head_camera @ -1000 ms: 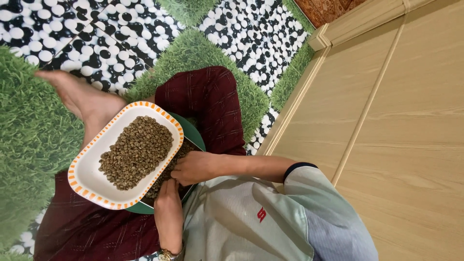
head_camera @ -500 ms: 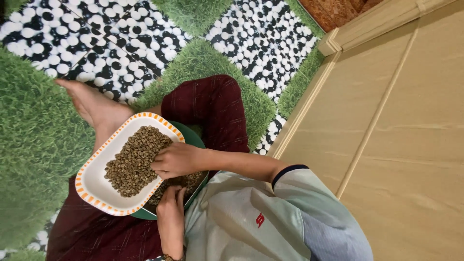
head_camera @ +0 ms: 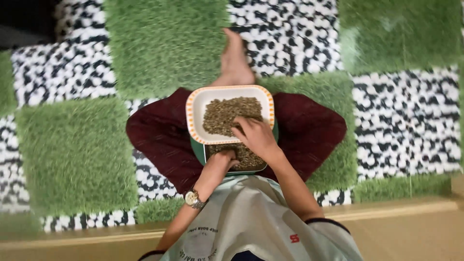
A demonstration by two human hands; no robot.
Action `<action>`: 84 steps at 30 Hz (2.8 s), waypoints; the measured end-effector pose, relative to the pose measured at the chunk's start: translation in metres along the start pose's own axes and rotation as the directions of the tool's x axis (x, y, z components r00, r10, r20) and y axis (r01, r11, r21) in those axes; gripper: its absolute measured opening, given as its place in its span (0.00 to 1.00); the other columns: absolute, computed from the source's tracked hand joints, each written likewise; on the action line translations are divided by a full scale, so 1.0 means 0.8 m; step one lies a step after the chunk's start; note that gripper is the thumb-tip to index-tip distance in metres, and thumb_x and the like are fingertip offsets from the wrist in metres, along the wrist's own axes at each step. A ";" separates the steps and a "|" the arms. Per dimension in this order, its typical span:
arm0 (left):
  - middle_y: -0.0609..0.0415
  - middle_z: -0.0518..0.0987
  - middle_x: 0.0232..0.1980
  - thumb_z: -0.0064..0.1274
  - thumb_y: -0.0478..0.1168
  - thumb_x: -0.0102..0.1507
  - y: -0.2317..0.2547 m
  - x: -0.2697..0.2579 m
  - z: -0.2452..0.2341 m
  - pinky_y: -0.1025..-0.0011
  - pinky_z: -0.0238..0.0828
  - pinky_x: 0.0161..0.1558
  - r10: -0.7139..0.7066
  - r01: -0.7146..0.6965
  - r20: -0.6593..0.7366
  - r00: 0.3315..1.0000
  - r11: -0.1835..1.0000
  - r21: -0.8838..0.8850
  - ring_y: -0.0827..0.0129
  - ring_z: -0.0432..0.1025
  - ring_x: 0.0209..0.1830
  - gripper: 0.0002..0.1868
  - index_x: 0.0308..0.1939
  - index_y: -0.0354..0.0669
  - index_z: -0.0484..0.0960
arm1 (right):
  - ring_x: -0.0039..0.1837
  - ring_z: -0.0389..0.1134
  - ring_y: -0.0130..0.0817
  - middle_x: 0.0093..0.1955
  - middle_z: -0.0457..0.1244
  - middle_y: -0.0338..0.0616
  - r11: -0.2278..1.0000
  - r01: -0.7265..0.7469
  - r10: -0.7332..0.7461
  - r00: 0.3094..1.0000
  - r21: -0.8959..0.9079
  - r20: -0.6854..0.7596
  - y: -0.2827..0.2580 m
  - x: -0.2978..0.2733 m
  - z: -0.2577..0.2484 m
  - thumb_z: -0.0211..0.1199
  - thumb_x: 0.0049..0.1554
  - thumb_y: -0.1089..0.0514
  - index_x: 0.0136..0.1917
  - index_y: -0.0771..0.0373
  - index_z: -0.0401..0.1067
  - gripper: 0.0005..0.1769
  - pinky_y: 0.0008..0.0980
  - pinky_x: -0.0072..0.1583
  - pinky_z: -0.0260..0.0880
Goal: The person sorts green coffee beans by hand, picking up individual beans from a tray and placing them into a bowl.
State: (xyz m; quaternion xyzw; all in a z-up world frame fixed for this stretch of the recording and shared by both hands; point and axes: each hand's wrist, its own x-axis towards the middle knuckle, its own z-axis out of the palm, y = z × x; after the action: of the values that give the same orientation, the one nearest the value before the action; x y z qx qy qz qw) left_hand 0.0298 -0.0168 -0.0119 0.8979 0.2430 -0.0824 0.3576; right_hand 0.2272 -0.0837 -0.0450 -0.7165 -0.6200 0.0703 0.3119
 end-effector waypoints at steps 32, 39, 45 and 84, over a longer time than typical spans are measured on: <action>0.54 0.73 0.38 0.54 0.46 0.69 0.003 0.026 -0.034 0.58 0.77 0.36 0.242 -0.206 -0.423 0.873 0.970 0.129 0.52 0.78 0.37 0.10 0.46 0.44 0.78 | 0.41 0.75 0.41 0.42 0.71 0.54 0.987 -0.144 0.160 0.877 -0.070 0.453 -0.067 -0.066 0.016 0.60 0.63 0.53 0.61 0.70 0.72 0.20 0.36 0.41 0.74; 0.38 0.81 0.44 0.49 0.43 0.72 -0.031 -0.021 0.029 0.60 0.79 0.33 0.024 -0.011 -0.101 0.995 0.992 0.129 0.49 0.81 0.34 0.12 0.48 0.36 0.77 | 0.43 0.75 0.44 0.46 0.71 0.55 0.983 -0.164 0.184 0.872 -0.084 0.454 -0.073 -0.051 0.001 0.60 0.61 0.58 0.69 0.66 0.69 0.23 0.36 0.42 0.75; 0.27 0.75 0.59 0.53 0.28 0.66 -0.049 0.012 0.069 0.63 0.82 0.37 -0.020 0.050 -0.102 0.995 0.953 0.299 0.48 0.81 0.46 0.20 0.62 0.26 0.70 | 0.36 0.71 0.38 0.36 0.69 0.49 0.976 -0.215 0.211 0.912 -0.028 0.351 -0.055 -0.074 0.022 0.56 0.65 0.57 0.70 0.66 0.67 0.22 0.32 0.37 0.69; 0.37 0.82 0.48 0.47 0.39 0.73 -0.056 0.009 0.069 0.60 0.77 0.27 0.119 -0.097 -0.335 0.935 0.992 0.082 0.48 0.81 0.31 0.10 0.51 0.39 0.82 | 0.23 0.59 0.22 0.23 0.62 0.40 0.989 -0.134 0.145 0.965 -0.067 0.217 -0.039 -0.086 0.047 0.55 0.66 0.61 0.54 0.65 0.75 0.09 0.21 0.29 0.56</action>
State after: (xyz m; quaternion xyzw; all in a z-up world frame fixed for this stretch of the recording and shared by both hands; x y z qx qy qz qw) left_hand 0.0151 -0.0237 -0.0810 0.9216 0.2486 0.0857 0.2854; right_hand 0.1675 -0.1330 -0.0784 -0.7538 -0.6007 0.1555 0.2165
